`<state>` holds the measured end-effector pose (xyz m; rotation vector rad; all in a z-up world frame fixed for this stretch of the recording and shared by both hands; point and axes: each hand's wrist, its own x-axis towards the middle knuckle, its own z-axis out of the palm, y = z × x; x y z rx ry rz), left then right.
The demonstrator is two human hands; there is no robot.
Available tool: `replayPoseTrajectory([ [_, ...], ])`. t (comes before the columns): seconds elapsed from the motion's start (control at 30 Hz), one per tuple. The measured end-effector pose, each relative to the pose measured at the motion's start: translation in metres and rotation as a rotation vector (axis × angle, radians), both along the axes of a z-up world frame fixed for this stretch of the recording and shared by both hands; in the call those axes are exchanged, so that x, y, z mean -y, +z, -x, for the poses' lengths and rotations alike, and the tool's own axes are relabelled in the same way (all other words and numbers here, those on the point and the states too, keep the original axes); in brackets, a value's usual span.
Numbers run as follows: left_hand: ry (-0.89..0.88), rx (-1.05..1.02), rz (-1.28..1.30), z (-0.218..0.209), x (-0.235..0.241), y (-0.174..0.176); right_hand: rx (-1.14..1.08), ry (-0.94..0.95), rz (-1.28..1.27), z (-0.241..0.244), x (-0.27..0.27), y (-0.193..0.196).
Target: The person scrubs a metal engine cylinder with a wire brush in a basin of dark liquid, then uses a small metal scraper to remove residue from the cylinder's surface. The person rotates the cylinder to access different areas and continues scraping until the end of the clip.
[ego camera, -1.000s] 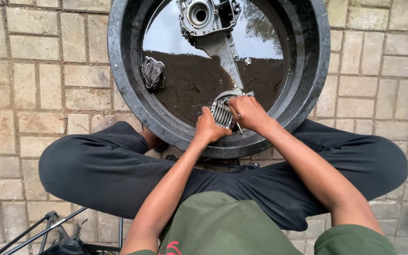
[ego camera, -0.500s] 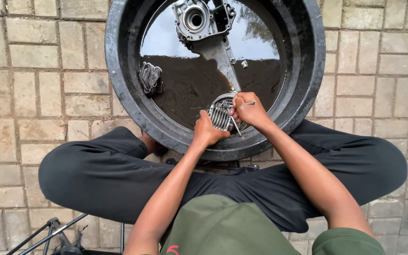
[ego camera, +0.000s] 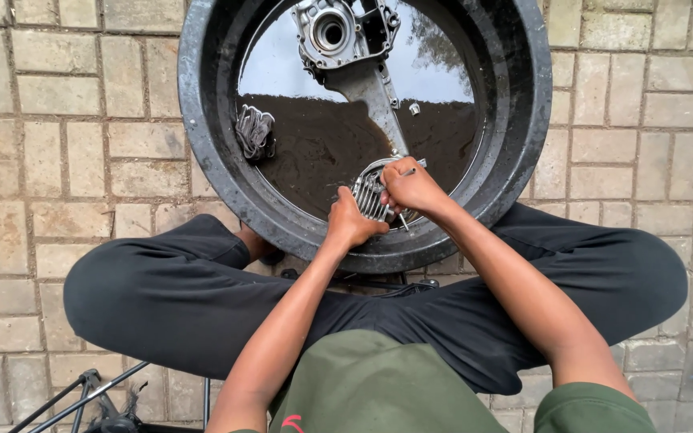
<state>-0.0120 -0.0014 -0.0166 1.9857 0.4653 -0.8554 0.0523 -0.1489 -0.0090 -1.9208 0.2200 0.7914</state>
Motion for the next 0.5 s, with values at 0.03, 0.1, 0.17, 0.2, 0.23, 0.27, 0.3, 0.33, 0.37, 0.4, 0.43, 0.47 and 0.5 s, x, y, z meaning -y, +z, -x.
replayPoseTrajectory([
  [0.03,0.000,0.004,-0.002,-0.002,0.000,0.006,0.004,0.000,-0.002,-0.006,0.003,-0.006],
  [0.1,0.003,0.007,0.013,0.000,0.000,0.016,0.081,0.084,0.080,-0.010,0.010,-0.020],
  [0.17,-0.004,0.006,0.009,-0.002,-0.001,0.011,0.109,0.135,0.097,-0.010,0.010,-0.026],
  [0.2,-0.006,-0.005,0.008,0.000,-0.001,0.008,0.127,0.193,0.117,-0.007,0.010,-0.029],
  [0.23,-0.006,-0.006,0.007,0.001,0.000,0.011,0.126,0.192,0.116,-0.004,0.008,-0.022],
  [0.27,-0.003,-0.002,0.014,0.001,0.000,0.014,0.073,0.152,0.068,-0.004,0.006,-0.016],
  [0.3,0.001,0.002,0.022,0.000,0.000,0.017,0.019,0.111,0.019,-0.003,0.003,-0.010],
  [0.33,0.002,0.003,0.021,-0.001,-0.001,0.012,0.020,0.112,0.019,-0.005,0.005,-0.011],
  [0.37,0.000,0.009,0.015,-0.002,-0.001,0.008,-0.049,0.034,-0.027,-0.006,0.006,-0.012],
  [0.4,-0.003,0.011,0.009,-0.002,-0.001,0.003,-0.122,-0.044,-0.073,-0.007,0.009,-0.014],
  [0.43,-0.003,0.009,0.010,-0.001,-0.001,0.004,-0.123,-0.045,-0.072,-0.006,0.008,-0.015],
  [0.47,-0.005,0.012,0.011,-0.001,-0.002,0.006,-0.066,-0.053,-0.048,-0.007,0.007,-0.016],
  [0.5,-0.006,0.014,0.011,-0.001,-0.003,0.007,-0.008,-0.061,-0.024,-0.008,0.006,-0.017],
])
